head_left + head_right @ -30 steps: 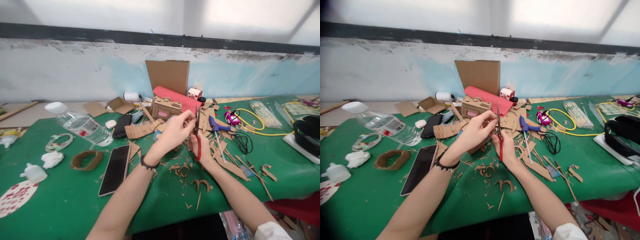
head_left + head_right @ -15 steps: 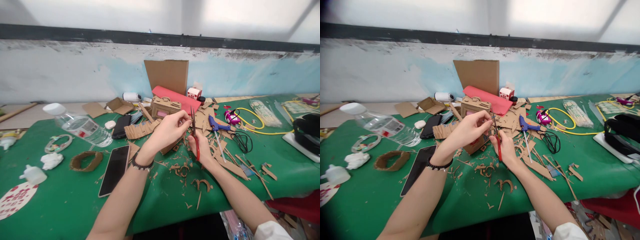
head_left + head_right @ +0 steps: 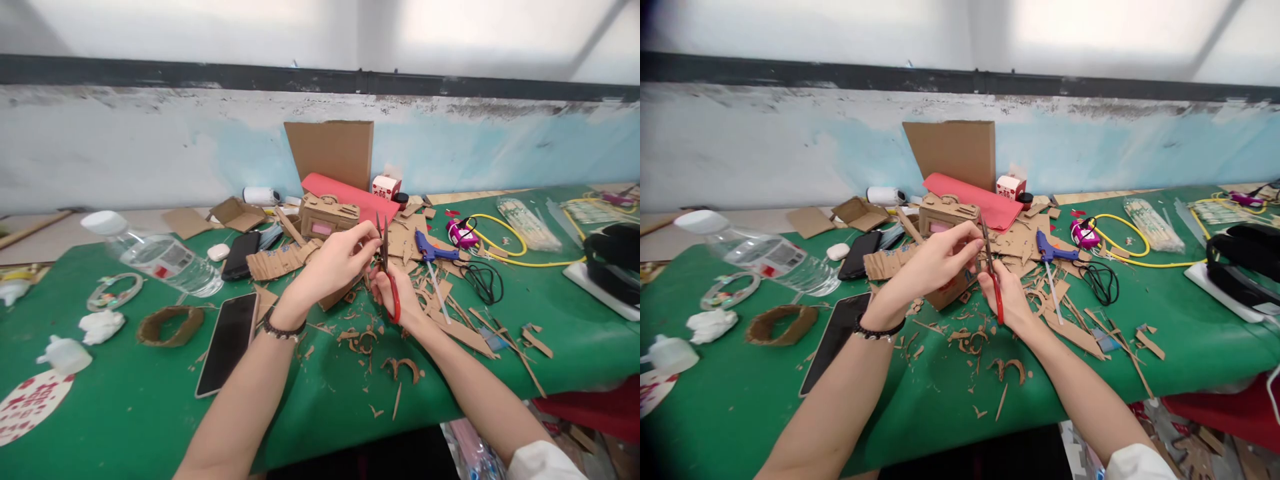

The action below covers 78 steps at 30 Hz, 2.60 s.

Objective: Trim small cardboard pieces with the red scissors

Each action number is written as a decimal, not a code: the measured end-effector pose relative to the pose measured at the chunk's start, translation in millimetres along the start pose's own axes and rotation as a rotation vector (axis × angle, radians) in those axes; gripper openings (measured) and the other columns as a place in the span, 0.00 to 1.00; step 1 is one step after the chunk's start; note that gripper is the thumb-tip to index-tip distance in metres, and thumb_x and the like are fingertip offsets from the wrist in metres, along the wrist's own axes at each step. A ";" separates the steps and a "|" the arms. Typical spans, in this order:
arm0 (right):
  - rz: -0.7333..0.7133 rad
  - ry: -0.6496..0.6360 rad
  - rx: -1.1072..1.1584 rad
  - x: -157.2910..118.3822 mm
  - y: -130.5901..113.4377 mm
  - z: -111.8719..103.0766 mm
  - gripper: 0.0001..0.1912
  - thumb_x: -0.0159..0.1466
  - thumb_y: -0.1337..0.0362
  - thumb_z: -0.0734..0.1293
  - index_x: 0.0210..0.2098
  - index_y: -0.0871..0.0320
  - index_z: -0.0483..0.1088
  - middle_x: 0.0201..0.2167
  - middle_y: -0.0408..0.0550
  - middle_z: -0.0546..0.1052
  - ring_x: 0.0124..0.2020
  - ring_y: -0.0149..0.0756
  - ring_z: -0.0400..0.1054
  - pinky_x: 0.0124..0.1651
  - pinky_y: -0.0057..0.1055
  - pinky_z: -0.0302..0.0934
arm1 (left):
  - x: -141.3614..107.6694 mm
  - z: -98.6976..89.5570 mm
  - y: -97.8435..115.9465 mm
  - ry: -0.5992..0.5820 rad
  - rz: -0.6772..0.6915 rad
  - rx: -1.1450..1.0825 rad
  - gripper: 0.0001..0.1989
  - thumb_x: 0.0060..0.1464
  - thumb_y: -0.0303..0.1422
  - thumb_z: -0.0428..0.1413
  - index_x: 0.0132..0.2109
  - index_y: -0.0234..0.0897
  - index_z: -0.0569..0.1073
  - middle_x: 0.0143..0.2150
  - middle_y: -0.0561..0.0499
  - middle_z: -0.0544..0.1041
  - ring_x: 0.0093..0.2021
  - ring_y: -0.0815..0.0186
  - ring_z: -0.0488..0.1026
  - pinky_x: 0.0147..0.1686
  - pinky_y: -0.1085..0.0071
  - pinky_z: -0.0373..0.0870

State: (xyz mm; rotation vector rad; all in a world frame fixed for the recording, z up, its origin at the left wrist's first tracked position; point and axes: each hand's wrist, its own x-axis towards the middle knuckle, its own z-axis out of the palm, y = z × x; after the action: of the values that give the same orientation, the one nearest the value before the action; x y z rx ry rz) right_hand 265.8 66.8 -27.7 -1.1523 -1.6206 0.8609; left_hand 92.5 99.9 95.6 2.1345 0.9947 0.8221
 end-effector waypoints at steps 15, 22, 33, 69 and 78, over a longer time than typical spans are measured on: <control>-0.004 -0.008 -0.010 0.4 9.2 2.6 0.26 0.74 0.37 0.59 0.43 0.54 0.69 0.24 0.42 0.73 0.22 0.33 0.66 0.25 0.27 0.59 | -1.8 -9.8 0.1 -0.017 -0.023 0.000 0.12 0.73 0.41 0.49 0.42 0.39 0.70 0.28 0.56 0.75 0.29 0.66 0.72 0.34 0.69 0.65; -0.003 -0.035 0.050 0.2 11.4 3.7 0.28 0.73 0.35 0.59 0.44 0.54 0.69 0.26 0.43 0.74 0.22 0.32 0.66 0.26 0.27 0.60 | -3.3 -13.5 1.6 -0.015 -0.019 0.037 0.13 0.73 0.41 0.50 0.42 0.39 0.71 0.28 0.55 0.75 0.29 0.66 0.71 0.33 0.69 0.63; 0.054 0.029 0.033 -2.0 11.1 9.8 0.28 0.73 0.35 0.60 0.37 0.54 0.67 0.20 0.41 0.71 0.19 0.32 0.63 0.23 0.27 0.57 | 1.2 0.9 -1.7 0.090 -0.033 0.002 0.10 0.70 0.40 0.53 0.41 0.40 0.70 0.33 0.52 0.78 0.31 0.65 0.73 0.32 0.70 0.66; 0.036 0.088 -0.014 -1.8 6.8 5.3 0.27 0.73 0.37 0.60 0.42 0.55 0.70 0.22 0.44 0.74 0.22 0.37 0.68 0.25 0.29 0.60 | 5.0 12.5 -1.2 0.066 -0.007 -0.271 0.10 0.69 0.40 0.54 0.41 0.39 0.69 0.32 0.53 0.75 0.29 0.67 0.74 0.32 0.70 0.70; -0.004 0.051 -0.093 -0.8 8.9 3.4 0.26 0.74 0.37 0.59 0.38 0.53 0.68 0.22 0.43 0.72 0.21 0.35 0.65 0.27 0.30 0.59 | 0.1 -5.8 -0.5 -0.006 -0.014 -0.140 0.12 0.69 0.41 0.54 0.41 0.38 0.72 0.27 0.54 0.74 0.27 0.67 0.72 0.30 0.70 0.67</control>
State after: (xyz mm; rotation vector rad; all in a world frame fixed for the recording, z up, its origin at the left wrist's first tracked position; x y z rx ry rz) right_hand 265.3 68.7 -37.0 -1.2251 -1.6348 0.7541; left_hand 88.1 101.9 98.7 2.0075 0.9206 0.8525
